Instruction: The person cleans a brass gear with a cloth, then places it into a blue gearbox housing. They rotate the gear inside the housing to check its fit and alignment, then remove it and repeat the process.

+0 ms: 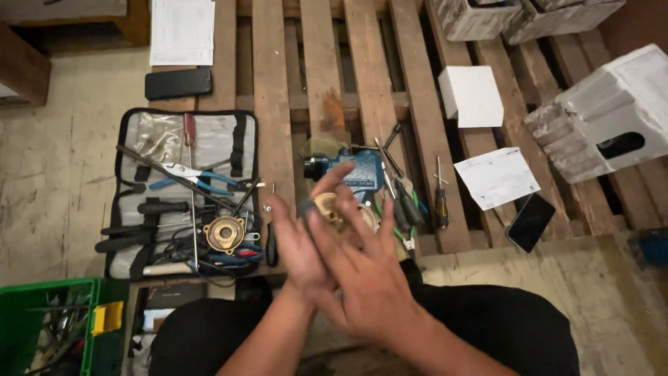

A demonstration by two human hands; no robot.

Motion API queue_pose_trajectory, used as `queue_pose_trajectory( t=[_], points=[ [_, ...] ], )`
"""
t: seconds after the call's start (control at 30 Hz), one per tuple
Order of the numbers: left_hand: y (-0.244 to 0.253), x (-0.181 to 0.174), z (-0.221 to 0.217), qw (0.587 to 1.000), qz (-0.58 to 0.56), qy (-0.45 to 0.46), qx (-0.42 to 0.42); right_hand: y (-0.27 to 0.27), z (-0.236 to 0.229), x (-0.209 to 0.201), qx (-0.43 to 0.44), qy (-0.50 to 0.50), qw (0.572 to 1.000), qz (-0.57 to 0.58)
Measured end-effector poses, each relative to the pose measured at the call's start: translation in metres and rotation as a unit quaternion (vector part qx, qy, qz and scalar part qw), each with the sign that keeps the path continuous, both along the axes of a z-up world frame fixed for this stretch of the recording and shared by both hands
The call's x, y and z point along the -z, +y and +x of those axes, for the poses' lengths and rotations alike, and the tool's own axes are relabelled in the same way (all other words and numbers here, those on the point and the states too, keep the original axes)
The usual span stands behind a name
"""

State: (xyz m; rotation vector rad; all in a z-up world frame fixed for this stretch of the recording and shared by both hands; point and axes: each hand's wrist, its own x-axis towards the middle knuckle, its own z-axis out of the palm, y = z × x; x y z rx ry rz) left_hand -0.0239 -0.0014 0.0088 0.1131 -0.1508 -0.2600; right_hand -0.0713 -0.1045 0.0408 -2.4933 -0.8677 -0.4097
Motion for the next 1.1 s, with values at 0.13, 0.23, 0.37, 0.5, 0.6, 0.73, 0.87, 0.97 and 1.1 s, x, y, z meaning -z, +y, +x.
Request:
queue_pose_trajectory(
  t=[0.13, 0.23, 0.37, 0.5, 0.6, 0.73, 0.87, 0.97, 1.1],
  points=[
    [0.002, -0.006, -0.003, 0.996, 0.065, 0.031, -0.042, -0.002, -0.012, -0.005, -0.007, 0.054, 0.998, 0.044],
    [-0.002, -0.008, -0.001, 0.994, 0.086, 0.050, -0.040, 0.000, 0.001, -0.008, -0.006, 0.033, 0.999, 0.016],
    [0.002, -0.005, 0.002, 0.995, 0.085, 0.002, -0.049, -0.005, -0.005, 0.003, -0.007, 0.003, 1.000, -0.007],
    [-0.004, 0.005, -0.001, 0.998, 0.054, 0.029, -0.003, 0.000, 0.006, -0.010, 0.008, 0.020, 1.000, 0.023],
    [-0.002, -0.004, -0.003, 0.994, 0.084, 0.000, -0.065, -0.006, -0.011, -0.004, -0.002, 0.035, 0.999, -0.015],
    [-0.003, 0.000, -0.002, 0.995, 0.084, -0.014, -0.052, -0.007, -0.006, 0.000, 0.002, 0.002, 1.000, 0.002],
    [0.003, -0.006, -0.003, 0.993, 0.097, 0.006, -0.073, -0.005, -0.013, 0.001, -0.017, 0.023, 0.999, 0.019],
    [0.004, -0.009, -0.005, 0.992, 0.101, 0.021, -0.072, -0.002, -0.013, 0.001, -0.022, 0.036, 0.999, 0.013],
    [-0.001, -0.003, -0.006, 0.996, 0.071, 0.030, -0.040, 0.004, 0.000, -0.008, -0.013, -0.012, 1.000, 0.023]
  ],
)
